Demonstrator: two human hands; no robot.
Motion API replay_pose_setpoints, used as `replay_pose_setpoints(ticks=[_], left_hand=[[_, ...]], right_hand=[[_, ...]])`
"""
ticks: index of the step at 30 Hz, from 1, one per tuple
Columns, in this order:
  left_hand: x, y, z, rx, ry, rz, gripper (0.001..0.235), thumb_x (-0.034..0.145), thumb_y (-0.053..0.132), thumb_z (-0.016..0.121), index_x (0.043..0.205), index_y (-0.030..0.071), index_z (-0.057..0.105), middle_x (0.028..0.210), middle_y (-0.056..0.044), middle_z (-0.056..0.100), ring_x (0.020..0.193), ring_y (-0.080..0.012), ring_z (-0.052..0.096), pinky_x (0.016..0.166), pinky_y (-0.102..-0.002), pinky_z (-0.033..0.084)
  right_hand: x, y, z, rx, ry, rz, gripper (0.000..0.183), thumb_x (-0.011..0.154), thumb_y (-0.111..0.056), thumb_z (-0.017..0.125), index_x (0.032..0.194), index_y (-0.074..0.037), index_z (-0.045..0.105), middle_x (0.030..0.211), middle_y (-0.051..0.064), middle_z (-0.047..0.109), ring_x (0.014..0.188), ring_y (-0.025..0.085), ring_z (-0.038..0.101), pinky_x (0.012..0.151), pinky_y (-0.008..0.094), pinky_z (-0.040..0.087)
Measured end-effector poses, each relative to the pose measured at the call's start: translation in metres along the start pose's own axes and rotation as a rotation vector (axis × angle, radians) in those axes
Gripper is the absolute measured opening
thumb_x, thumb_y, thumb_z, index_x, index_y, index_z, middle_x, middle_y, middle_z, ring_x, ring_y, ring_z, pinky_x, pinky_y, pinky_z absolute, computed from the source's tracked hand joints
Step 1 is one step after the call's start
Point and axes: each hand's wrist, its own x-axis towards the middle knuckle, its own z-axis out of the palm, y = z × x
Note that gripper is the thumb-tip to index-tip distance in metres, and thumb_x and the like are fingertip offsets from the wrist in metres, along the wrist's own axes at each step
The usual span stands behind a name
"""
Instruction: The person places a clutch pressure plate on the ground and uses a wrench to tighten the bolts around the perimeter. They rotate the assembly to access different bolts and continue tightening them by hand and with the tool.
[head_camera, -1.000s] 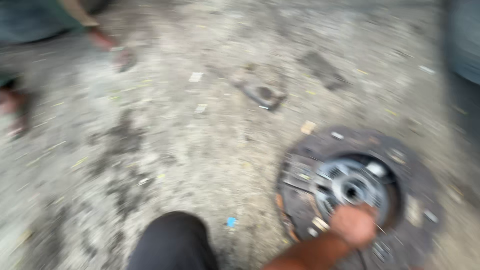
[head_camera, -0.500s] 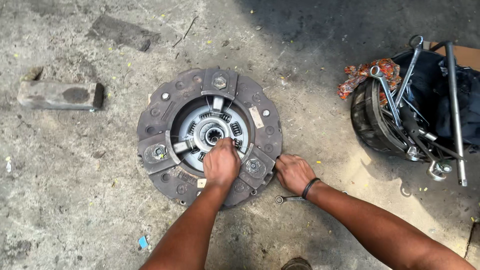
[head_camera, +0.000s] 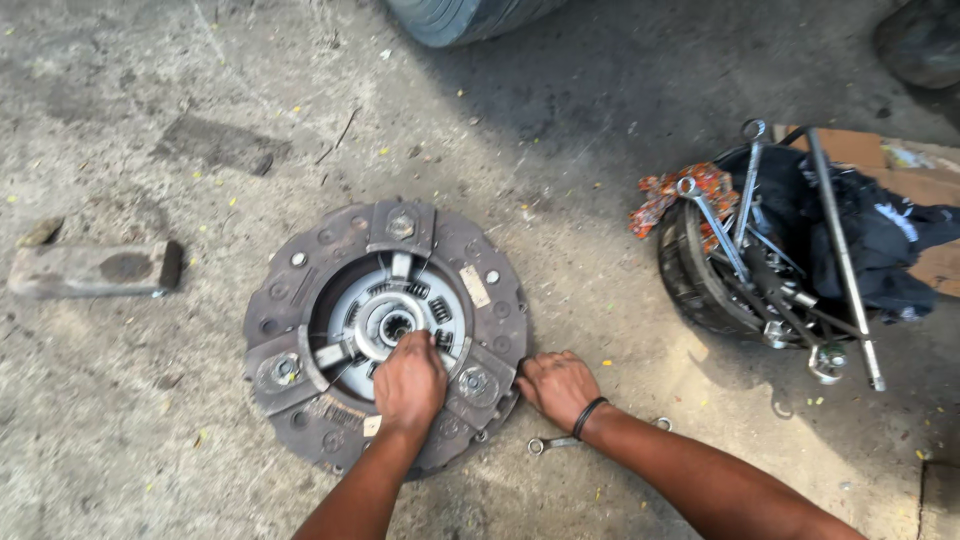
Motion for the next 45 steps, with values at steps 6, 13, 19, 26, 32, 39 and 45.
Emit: replay_pose_setpoints(ticks=[6, 13, 19, 26, 32, 39, 45], left_hand=[[0.001, 0.002, -0.003, 0.021, -0.045, -0.031, 0.021, 0.097, 0.02, 0.054, 0.099, 0.007, 0.07, 0.102, -0.017, 0.073, 0.084, -0.0405, 0.071, 0.078, -0.051, 0.057], [0.001, 0.01, -0.011, 0.017, -0.068, -0.049, 0.023, 0.097, 0.02, 0.053, 0.098, 0.006, 0.071, 0.107, -0.018, 0.073, 0.084, -0.0432, 0.07, 0.081, -0.053, 0.055], [0.002, 0.007, -0.011, 0.028, -0.093, -0.026, 0.019, 0.095, 0.015, 0.054, 0.098, 0.003, 0.069, 0.107, -0.019, 0.072, 0.08, -0.0426, 0.071, 0.078, -0.053, 0.056], [0.002, 0.008, -0.013, 0.016, -0.071, -0.017, 0.018, 0.095, 0.015, 0.056, 0.097, 0.003, 0.069, 0.104, -0.02, 0.072, 0.077, -0.0425, 0.071, 0.076, -0.052, 0.057], [0.001, 0.007, -0.011, 0.0, -0.048, 0.001, 0.018, 0.096, 0.014, 0.056, 0.097, 0.003, 0.07, 0.103, -0.02, 0.073, 0.077, -0.0424, 0.071, 0.075, -0.052, 0.057], [0.0, 0.002, -0.007, -0.004, -0.017, 0.023, 0.017, 0.095, 0.012, 0.057, 0.095, 0.002, 0.07, 0.099, -0.02, 0.073, 0.076, -0.0409, 0.071, 0.074, -0.051, 0.057], [0.001, 0.004, -0.007, -0.002, -0.013, 0.029, 0.018, 0.095, 0.011, 0.056, 0.093, 0.001, 0.07, 0.097, -0.021, 0.073, 0.075, -0.0401, 0.071, 0.074, -0.051, 0.057]], right_hand=[[-0.002, -0.002, 0.004, 0.005, 0.022, -0.046, 0.016, 0.084, -0.019, 0.07, 0.088, -0.005, 0.064, 0.084, 0.014, 0.064, 0.083, 0.033, 0.065, 0.08, 0.045, 0.051], [0.004, 0.001, 0.006, 0.029, -0.033, 0.0, 0.017, 0.087, -0.022, 0.071, 0.088, -0.006, 0.065, 0.084, 0.014, 0.063, 0.086, 0.034, 0.065, 0.08, 0.047, 0.05], [0.002, 0.0, 0.001, 0.033, -0.113, 0.055, 0.027, 0.09, -0.026, 0.071, 0.095, -0.001, 0.063, 0.086, 0.015, 0.062, 0.083, 0.033, 0.065, 0.077, 0.047, 0.054], [0.001, -0.001, -0.001, 0.039, -0.114, 0.003, 0.018, 0.086, -0.016, 0.066, 0.096, -0.002, 0.063, 0.089, 0.015, 0.062, 0.084, 0.031, 0.066, 0.079, 0.044, 0.057], [0.009, -0.004, -0.006, 0.027, -0.132, 0.071, 0.019, 0.09, -0.022, 0.067, 0.094, -0.004, 0.064, 0.087, 0.016, 0.066, 0.085, 0.034, 0.067, 0.081, 0.047, 0.056], [0.008, -0.009, 0.0, -0.015, -0.233, 0.193, 0.024, 0.094, -0.028, 0.066, 0.096, -0.004, 0.063, 0.089, 0.017, 0.067, 0.086, 0.032, 0.067, 0.08, 0.046, 0.056], [-0.002, -0.002, 0.007, -0.031, -0.087, 0.034, 0.02, 0.09, -0.021, 0.066, 0.095, -0.002, 0.064, 0.088, 0.017, 0.065, 0.082, 0.03, 0.066, 0.074, 0.045, 0.057]])
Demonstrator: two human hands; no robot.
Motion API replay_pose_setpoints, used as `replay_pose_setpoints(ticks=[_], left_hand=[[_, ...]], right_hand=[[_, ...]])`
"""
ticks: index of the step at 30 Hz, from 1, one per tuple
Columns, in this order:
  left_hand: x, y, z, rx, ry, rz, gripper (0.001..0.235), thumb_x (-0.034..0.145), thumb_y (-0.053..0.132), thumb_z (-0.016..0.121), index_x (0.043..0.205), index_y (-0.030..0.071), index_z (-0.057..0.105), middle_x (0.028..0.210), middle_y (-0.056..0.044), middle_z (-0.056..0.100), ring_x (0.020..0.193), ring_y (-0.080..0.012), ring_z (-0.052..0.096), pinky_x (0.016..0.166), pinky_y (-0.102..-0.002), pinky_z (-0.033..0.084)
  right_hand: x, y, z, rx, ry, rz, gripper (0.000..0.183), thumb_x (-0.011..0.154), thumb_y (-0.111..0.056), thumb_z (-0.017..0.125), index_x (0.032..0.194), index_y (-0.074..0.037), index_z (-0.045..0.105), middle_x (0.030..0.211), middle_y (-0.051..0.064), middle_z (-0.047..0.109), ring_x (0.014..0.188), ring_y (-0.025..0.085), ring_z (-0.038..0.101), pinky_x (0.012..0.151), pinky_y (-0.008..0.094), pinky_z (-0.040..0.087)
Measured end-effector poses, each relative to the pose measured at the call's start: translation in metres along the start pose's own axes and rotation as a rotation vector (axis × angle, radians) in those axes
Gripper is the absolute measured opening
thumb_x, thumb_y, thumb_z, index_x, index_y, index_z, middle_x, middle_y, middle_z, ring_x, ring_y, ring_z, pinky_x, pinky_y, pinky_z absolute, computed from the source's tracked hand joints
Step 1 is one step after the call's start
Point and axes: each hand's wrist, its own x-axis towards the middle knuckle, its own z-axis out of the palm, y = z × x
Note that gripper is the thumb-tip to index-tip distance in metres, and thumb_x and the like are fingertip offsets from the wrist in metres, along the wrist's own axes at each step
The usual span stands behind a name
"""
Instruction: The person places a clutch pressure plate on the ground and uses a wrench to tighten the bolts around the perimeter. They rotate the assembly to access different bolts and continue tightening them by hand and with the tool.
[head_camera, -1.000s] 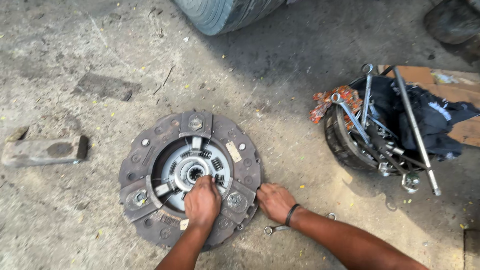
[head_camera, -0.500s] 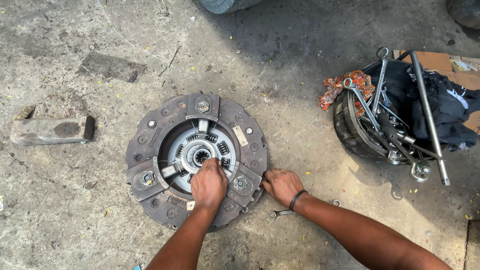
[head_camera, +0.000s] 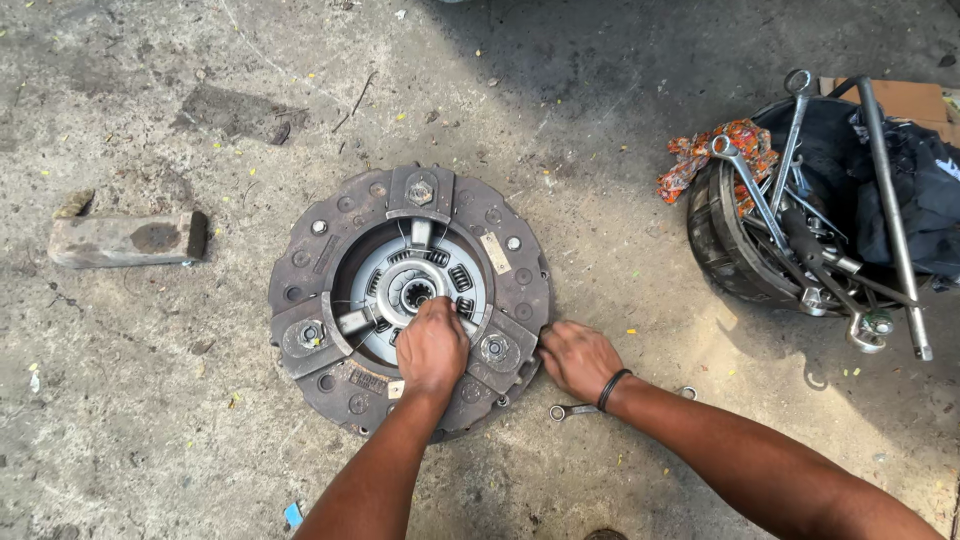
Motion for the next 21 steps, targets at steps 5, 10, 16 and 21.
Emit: replay_pose_setpoints(ticks=[5, 10, 16, 21], left_hand=[[-0.001, -0.001, 0.0, -0.009, 0.002, 0.004, 0.018, 0.096, 0.01, 0.056, 0.093, 0.0, 0.071, 0.097, -0.021, 0.073, 0.074, -0.0402, 0.071, 0.073, -0.051, 0.057], [0.0, 0.0, -0.001, -0.015, -0.024, -0.019, 0.018, 0.095, 0.008, 0.054, 0.094, 0.0, 0.07, 0.099, -0.022, 0.073, 0.073, -0.0397, 0.071, 0.073, -0.05, 0.058], [0.0, 0.0, -0.001, -0.009, -0.022, -0.021, 0.017, 0.095, 0.01, 0.056, 0.093, 0.001, 0.07, 0.098, -0.022, 0.072, 0.076, -0.0403, 0.071, 0.075, -0.05, 0.057], [-0.001, -0.001, 0.001, -0.013, 0.026, 0.017, 0.017, 0.093, 0.008, 0.056, 0.092, 0.0, 0.071, 0.098, -0.021, 0.073, 0.075, -0.0409, 0.071, 0.073, -0.052, 0.057]], right_hand=[[0.006, -0.005, -0.014, 0.025, -0.058, 0.065, 0.02, 0.093, -0.025, 0.065, 0.093, -0.005, 0.065, 0.088, 0.015, 0.065, 0.086, 0.033, 0.066, 0.079, 0.047, 0.056], [0.0, -0.011, -0.019, 0.043, 0.013, 0.036, 0.023, 0.088, -0.026, 0.065, 0.092, -0.003, 0.064, 0.086, 0.017, 0.064, 0.082, 0.035, 0.066, 0.075, 0.048, 0.056], [0.0, -0.004, -0.019, 0.036, 0.061, -0.082, 0.015, 0.087, -0.017, 0.062, 0.096, -0.004, 0.062, 0.091, 0.015, 0.066, 0.089, 0.034, 0.068, 0.079, 0.045, 0.056], [0.003, -0.007, -0.016, 0.025, -0.069, 0.107, 0.024, 0.092, -0.027, 0.065, 0.097, -0.004, 0.064, 0.089, 0.017, 0.067, 0.085, 0.035, 0.067, 0.08, 0.048, 0.056]])
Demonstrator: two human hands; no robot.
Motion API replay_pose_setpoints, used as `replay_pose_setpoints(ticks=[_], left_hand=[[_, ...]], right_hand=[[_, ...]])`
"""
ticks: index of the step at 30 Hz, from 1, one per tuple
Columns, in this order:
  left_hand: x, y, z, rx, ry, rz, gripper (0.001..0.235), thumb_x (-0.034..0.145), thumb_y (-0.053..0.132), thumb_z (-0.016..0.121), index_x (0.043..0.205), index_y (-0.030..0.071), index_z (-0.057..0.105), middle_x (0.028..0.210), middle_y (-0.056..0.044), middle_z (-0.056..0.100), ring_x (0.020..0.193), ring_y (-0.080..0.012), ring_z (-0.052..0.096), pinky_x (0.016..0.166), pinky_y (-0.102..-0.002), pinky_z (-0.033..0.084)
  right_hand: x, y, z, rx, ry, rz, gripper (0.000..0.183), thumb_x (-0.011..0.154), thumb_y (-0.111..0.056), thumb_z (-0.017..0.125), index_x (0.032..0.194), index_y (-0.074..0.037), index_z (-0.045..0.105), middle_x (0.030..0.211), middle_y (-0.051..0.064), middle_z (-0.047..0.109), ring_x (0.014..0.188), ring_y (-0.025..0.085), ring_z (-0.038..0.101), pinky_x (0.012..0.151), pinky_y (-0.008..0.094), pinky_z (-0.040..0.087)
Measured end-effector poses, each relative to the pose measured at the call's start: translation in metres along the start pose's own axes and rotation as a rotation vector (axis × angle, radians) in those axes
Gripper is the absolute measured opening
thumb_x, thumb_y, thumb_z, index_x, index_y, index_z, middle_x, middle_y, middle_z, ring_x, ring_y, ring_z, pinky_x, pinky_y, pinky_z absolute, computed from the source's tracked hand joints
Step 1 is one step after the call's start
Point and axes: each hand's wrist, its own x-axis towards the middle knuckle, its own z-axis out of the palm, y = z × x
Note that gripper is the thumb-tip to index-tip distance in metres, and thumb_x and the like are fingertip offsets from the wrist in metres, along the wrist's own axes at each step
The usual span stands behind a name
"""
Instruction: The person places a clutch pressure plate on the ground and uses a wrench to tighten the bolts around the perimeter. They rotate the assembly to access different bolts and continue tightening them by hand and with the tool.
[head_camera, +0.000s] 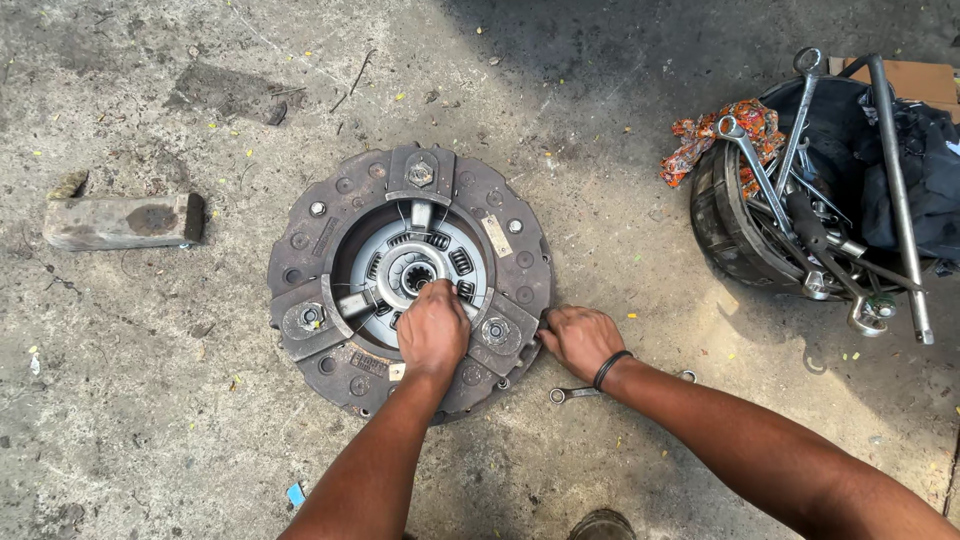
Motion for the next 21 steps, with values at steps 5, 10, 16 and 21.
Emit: replay_pose_setpoints(ticks=[5, 10, 16, 21], left_hand=[[0.002, -0.006, 0.005, 0.024, -0.052, 0.015, 0.019, 0.096, 0.005, 0.054, 0.092, -0.001, 0.071, 0.092, -0.021, 0.073, 0.065, -0.0334, 0.072, 0.064, -0.048, 0.06], [0.002, -0.008, 0.009, 0.015, -0.015, 0.05, 0.019, 0.095, 0.001, 0.052, 0.09, -0.002, 0.071, 0.089, -0.022, 0.073, 0.061, -0.0313, 0.071, 0.058, -0.046, 0.06], [0.001, -0.003, 0.001, 0.011, -0.004, 0.04, 0.016, 0.092, 0.005, 0.056, 0.091, -0.001, 0.071, 0.093, -0.021, 0.073, 0.07, -0.0364, 0.072, 0.069, -0.049, 0.059], [0.001, 0.001, -0.002, 0.019, -0.048, -0.005, 0.017, 0.096, 0.008, 0.055, 0.093, 0.0, 0.07, 0.095, -0.021, 0.073, 0.073, -0.0372, 0.073, 0.073, -0.05, 0.059]], right_hand=[[0.003, 0.007, 0.004, -0.004, -0.024, -0.097, 0.019, 0.091, -0.019, 0.062, 0.097, -0.001, 0.063, 0.09, 0.017, 0.066, 0.083, 0.031, 0.068, 0.078, 0.046, 0.057], [0.002, 0.004, 0.006, 0.002, -0.022, -0.035, 0.023, 0.095, -0.027, 0.065, 0.097, -0.003, 0.064, 0.088, 0.016, 0.067, 0.082, 0.032, 0.068, 0.083, 0.046, 0.057], [0.0, 0.001, 0.004, -0.009, -0.064, 0.014, 0.027, 0.094, -0.028, 0.066, 0.1, -0.003, 0.064, 0.092, 0.017, 0.065, 0.082, 0.031, 0.067, 0.079, 0.047, 0.057], [0.003, 0.006, 0.006, -0.034, -0.01, -0.127, 0.017, 0.09, -0.019, 0.062, 0.096, -0.003, 0.064, 0.093, 0.014, 0.066, 0.089, 0.029, 0.067, 0.081, 0.045, 0.058]])
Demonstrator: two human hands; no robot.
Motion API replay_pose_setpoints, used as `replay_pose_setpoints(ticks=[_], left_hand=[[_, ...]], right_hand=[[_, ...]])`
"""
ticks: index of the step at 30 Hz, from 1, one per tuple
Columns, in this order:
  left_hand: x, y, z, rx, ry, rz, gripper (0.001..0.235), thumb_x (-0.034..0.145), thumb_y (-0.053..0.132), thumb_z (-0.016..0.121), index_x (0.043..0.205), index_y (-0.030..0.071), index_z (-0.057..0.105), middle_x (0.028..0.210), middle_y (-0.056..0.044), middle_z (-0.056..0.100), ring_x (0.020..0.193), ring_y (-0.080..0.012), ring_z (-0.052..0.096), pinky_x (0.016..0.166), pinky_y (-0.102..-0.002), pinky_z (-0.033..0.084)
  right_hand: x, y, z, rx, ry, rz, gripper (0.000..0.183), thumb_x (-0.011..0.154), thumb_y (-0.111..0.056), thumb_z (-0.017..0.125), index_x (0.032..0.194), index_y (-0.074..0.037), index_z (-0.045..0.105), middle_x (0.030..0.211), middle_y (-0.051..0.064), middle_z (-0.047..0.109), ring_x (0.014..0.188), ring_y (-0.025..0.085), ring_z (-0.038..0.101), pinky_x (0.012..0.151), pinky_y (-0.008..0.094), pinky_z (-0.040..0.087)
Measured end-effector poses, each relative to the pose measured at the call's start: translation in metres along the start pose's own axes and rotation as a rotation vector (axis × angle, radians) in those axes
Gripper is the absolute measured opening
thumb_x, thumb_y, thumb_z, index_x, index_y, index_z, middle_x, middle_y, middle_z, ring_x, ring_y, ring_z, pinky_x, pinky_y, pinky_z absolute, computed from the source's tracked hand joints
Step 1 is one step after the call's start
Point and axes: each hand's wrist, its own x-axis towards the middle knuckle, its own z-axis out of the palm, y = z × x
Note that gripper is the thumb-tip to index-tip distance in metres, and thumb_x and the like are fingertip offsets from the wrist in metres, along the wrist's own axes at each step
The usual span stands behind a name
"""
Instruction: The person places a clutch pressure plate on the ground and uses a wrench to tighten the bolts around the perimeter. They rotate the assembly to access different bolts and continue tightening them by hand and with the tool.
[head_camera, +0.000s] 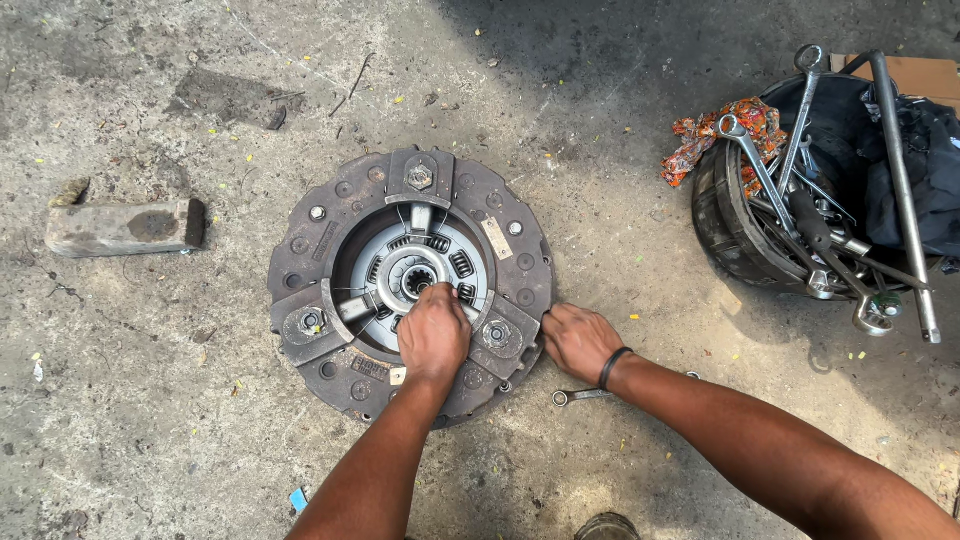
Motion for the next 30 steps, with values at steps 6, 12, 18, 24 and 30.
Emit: replay_pose_setpoints(ticks=[6, 12, 18, 24, 30], left_hand=[[-0.001, -0.002, 0.002, -0.011, 0.012, 0.007, 0.017, 0.095, 0.008, 0.056, 0.092, 0.0, 0.07, 0.096, -0.021, 0.073, 0.072, -0.0373, 0.073, 0.072, -0.049, 0.059], [0.001, -0.002, 0.004, 0.016, -0.01, -0.01, 0.019, 0.097, 0.009, 0.055, 0.092, 0.0, 0.071, 0.093, -0.02, 0.074, 0.069, -0.0343, 0.073, 0.069, -0.048, 0.059], [0.002, -0.005, 0.007, 0.016, -0.032, -0.012, 0.02, 0.099, 0.007, 0.053, 0.094, 0.0, 0.07, 0.093, -0.02, 0.073, 0.066, -0.0309, 0.073, 0.063, -0.045, 0.061], [0.002, -0.004, 0.004, 0.022, -0.024, 0.001, 0.02, 0.098, 0.009, 0.054, 0.092, 0.0, 0.07, 0.091, -0.021, 0.073, 0.065, -0.0324, 0.073, 0.064, -0.047, 0.06], [0.001, -0.002, 0.002, 0.007, -0.016, -0.004, 0.02, 0.098, 0.009, 0.054, 0.091, -0.001, 0.07, 0.092, -0.021, 0.073, 0.066, -0.0344, 0.072, 0.066, -0.049, 0.059]], right_hand=[[-0.001, -0.008, -0.001, 0.018, 0.095, 0.036, 0.023, 0.088, -0.024, 0.067, 0.091, -0.001, 0.067, 0.087, 0.015, 0.066, 0.085, 0.033, 0.068, 0.076, 0.048, 0.057], [0.004, 0.001, 0.012, -0.022, 0.036, 0.011, 0.019, 0.092, -0.021, 0.064, 0.09, -0.001, 0.066, 0.085, 0.014, 0.065, 0.083, 0.029, 0.067, 0.08, 0.044, 0.058], [-0.002, -0.001, 0.01, -0.013, 0.067, 0.035, 0.024, 0.09, -0.023, 0.069, 0.092, 0.0, 0.065, 0.085, 0.015, 0.063, 0.079, 0.029, 0.065, 0.075, 0.045, 0.058], [-0.004, 0.002, 0.007, 0.002, 0.116, -0.067, 0.013, 0.088, -0.014, 0.065, 0.092, -0.001, 0.063, 0.087, 0.013, 0.062, 0.083, 0.029, 0.066, 0.076, 0.044, 0.058], [-0.002, 0.001, 0.005, 0.06, 0.083, 0.04, 0.023, 0.089, -0.023, 0.069, 0.094, -0.002, 0.063, 0.087, 0.014, 0.062, 0.081, 0.032, 0.066, 0.074, 0.046, 0.057]])
